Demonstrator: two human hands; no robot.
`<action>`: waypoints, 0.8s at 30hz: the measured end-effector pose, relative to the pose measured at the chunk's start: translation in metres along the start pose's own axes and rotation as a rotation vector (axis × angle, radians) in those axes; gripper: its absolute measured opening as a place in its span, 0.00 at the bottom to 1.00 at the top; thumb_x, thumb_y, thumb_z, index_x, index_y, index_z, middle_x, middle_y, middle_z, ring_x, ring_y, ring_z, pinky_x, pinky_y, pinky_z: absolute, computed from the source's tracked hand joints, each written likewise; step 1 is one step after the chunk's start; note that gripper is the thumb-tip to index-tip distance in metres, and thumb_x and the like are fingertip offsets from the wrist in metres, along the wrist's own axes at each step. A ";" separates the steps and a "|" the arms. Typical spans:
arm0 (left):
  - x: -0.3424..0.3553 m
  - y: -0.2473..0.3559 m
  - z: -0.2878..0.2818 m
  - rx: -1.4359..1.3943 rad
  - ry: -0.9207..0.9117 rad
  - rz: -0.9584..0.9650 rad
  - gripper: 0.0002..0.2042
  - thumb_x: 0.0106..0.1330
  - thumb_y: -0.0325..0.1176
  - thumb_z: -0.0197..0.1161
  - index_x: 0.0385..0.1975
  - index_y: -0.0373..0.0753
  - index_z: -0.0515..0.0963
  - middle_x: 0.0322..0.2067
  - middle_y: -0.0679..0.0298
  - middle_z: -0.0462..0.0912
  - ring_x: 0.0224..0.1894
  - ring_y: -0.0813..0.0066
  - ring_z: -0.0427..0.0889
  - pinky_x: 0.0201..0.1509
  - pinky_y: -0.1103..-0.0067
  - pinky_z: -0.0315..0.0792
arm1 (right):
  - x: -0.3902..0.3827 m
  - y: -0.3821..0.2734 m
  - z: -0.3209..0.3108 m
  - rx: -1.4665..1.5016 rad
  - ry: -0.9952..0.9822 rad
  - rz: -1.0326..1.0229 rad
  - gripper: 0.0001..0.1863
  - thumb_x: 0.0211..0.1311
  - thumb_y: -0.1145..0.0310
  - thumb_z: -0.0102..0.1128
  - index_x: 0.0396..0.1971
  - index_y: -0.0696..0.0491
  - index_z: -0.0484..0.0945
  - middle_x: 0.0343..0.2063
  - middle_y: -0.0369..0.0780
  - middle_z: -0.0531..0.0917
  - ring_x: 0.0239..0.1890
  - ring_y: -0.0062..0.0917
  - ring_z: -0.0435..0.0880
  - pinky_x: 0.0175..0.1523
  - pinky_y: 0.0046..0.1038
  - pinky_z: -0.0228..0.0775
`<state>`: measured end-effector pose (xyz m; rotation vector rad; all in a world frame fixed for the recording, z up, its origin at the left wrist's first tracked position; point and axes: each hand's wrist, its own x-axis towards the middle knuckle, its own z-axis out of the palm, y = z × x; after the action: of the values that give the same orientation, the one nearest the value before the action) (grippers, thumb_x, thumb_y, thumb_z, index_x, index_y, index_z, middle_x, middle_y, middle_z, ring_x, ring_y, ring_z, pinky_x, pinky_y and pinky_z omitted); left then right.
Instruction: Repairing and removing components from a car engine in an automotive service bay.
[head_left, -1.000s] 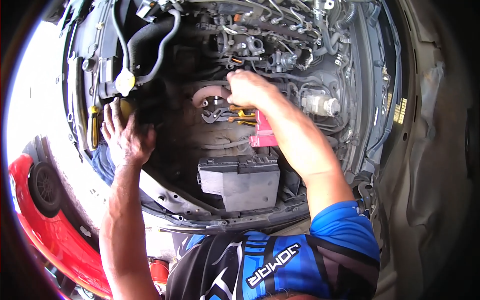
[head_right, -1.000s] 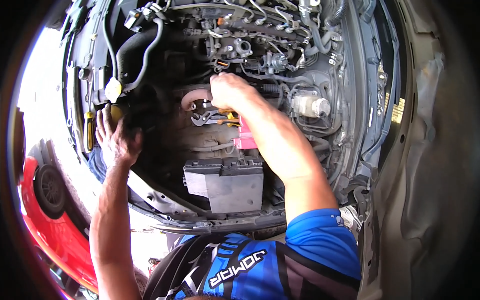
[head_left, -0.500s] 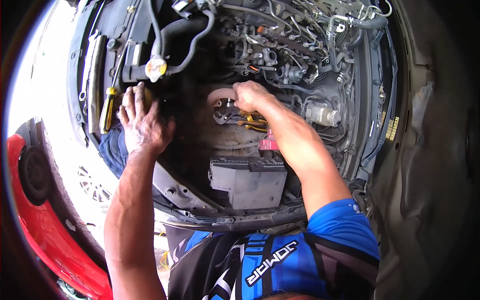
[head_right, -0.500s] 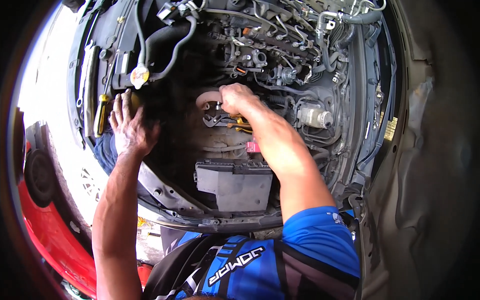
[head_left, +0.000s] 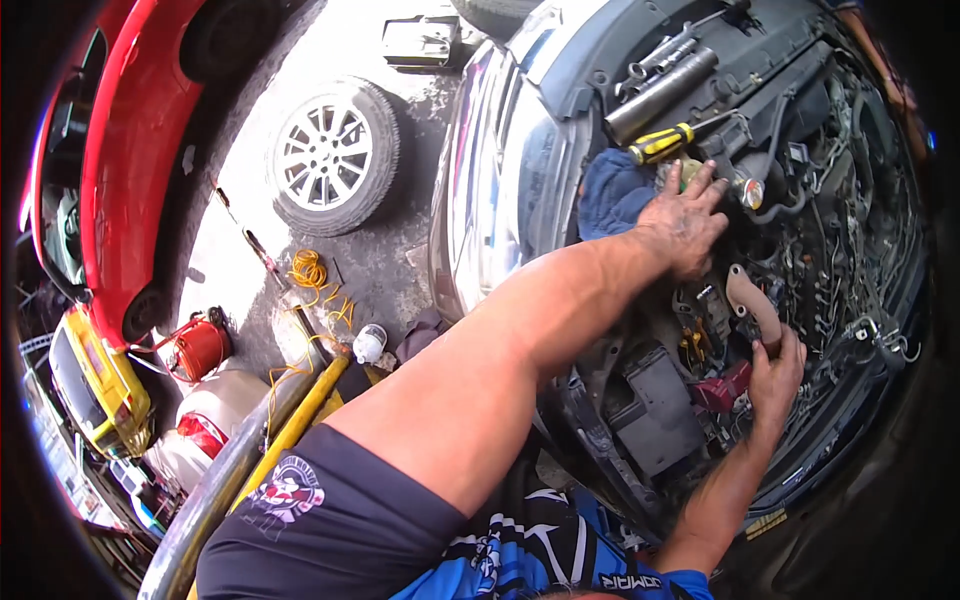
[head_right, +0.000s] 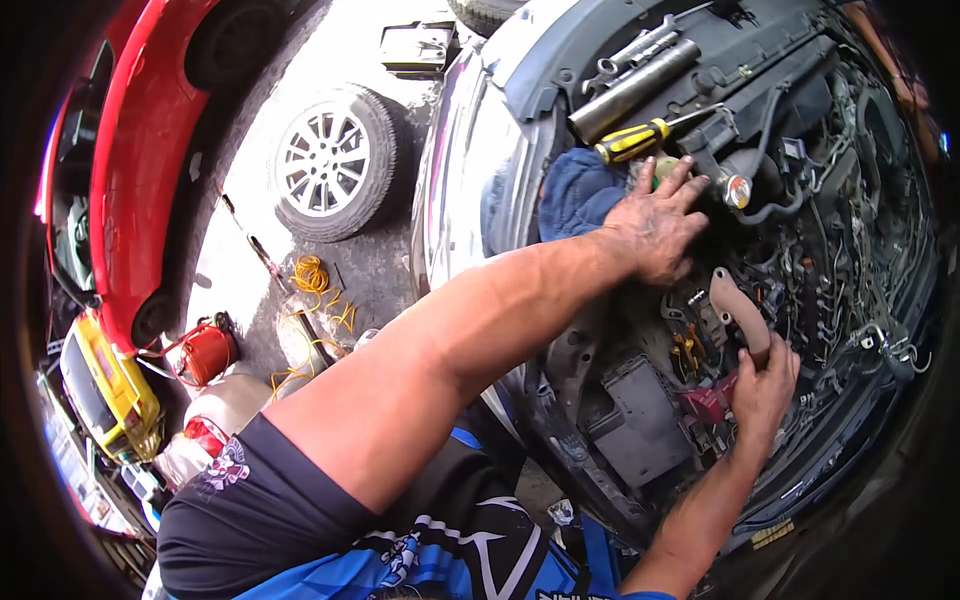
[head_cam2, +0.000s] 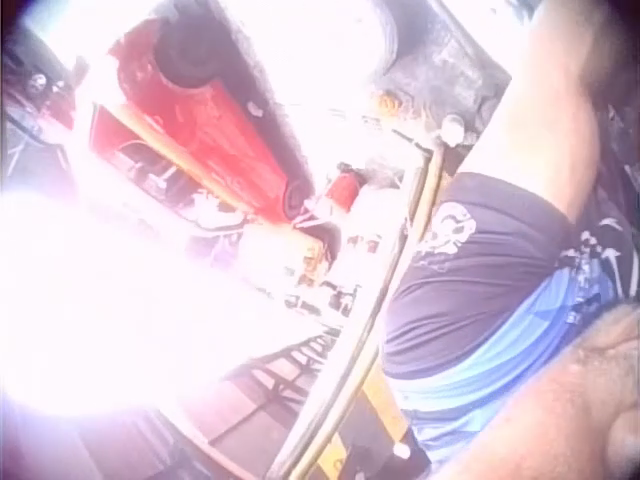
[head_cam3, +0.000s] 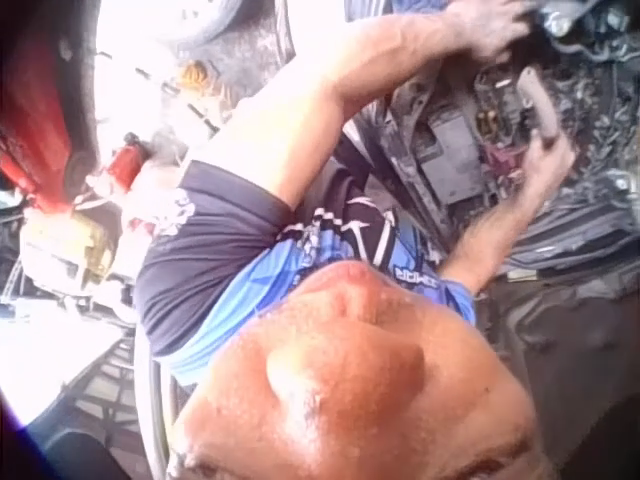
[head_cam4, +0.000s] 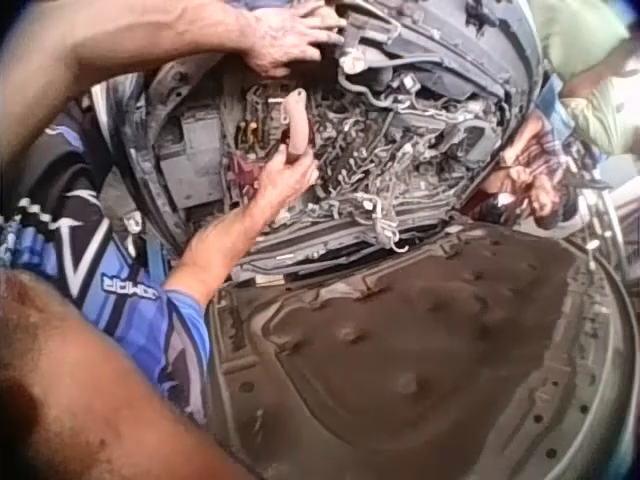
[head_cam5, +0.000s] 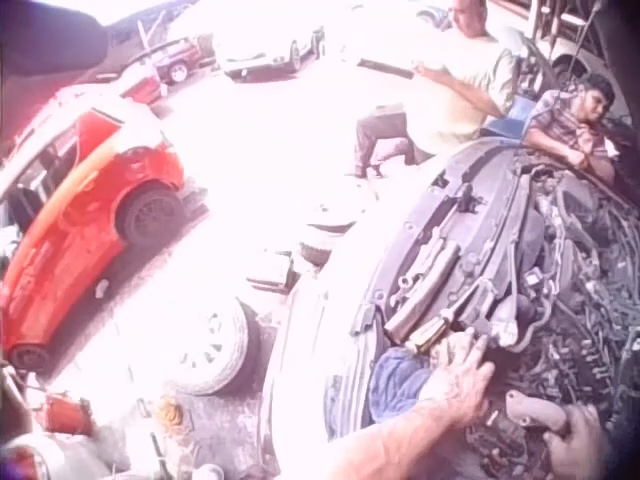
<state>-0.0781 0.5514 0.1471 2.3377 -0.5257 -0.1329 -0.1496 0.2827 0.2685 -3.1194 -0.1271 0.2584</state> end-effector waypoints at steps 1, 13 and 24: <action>-0.006 -0.001 -0.003 -0.083 0.124 0.031 0.27 0.55 0.45 0.65 0.55 0.42 0.77 0.69 0.49 0.60 0.76 0.47 0.48 0.74 0.41 0.43 | -0.008 -0.010 -0.009 -0.014 0.018 -0.014 0.24 0.55 0.71 0.67 0.53 0.61 0.74 0.46 0.52 0.79 0.52 0.49 0.74 0.58 0.44 0.66; -0.178 0.052 -0.074 -0.355 0.466 0.239 0.31 0.50 0.48 0.71 0.53 0.38 0.75 0.56 0.54 0.74 0.64 0.54 0.68 0.66 0.47 0.57 | -0.079 -0.165 -0.081 -0.057 0.049 -0.565 0.23 0.60 0.67 0.63 0.53 0.63 0.76 0.48 0.52 0.80 0.51 0.49 0.74 0.58 0.45 0.66; -0.367 0.027 -0.061 -0.400 0.830 -0.072 0.23 0.45 0.31 0.72 0.44 0.35 0.75 0.38 0.55 0.78 0.44 0.54 0.78 0.55 0.62 0.68 | -0.124 -0.266 -0.038 0.138 -0.021 -0.967 0.30 0.53 0.74 0.65 0.59 0.60 0.72 0.53 0.50 0.75 0.55 0.47 0.73 0.62 0.45 0.63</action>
<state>-0.4063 0.7225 0.1904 1.8013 0.0093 0.6198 -0.2866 0.5379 0.3301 -2.5289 -1.4503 0.2452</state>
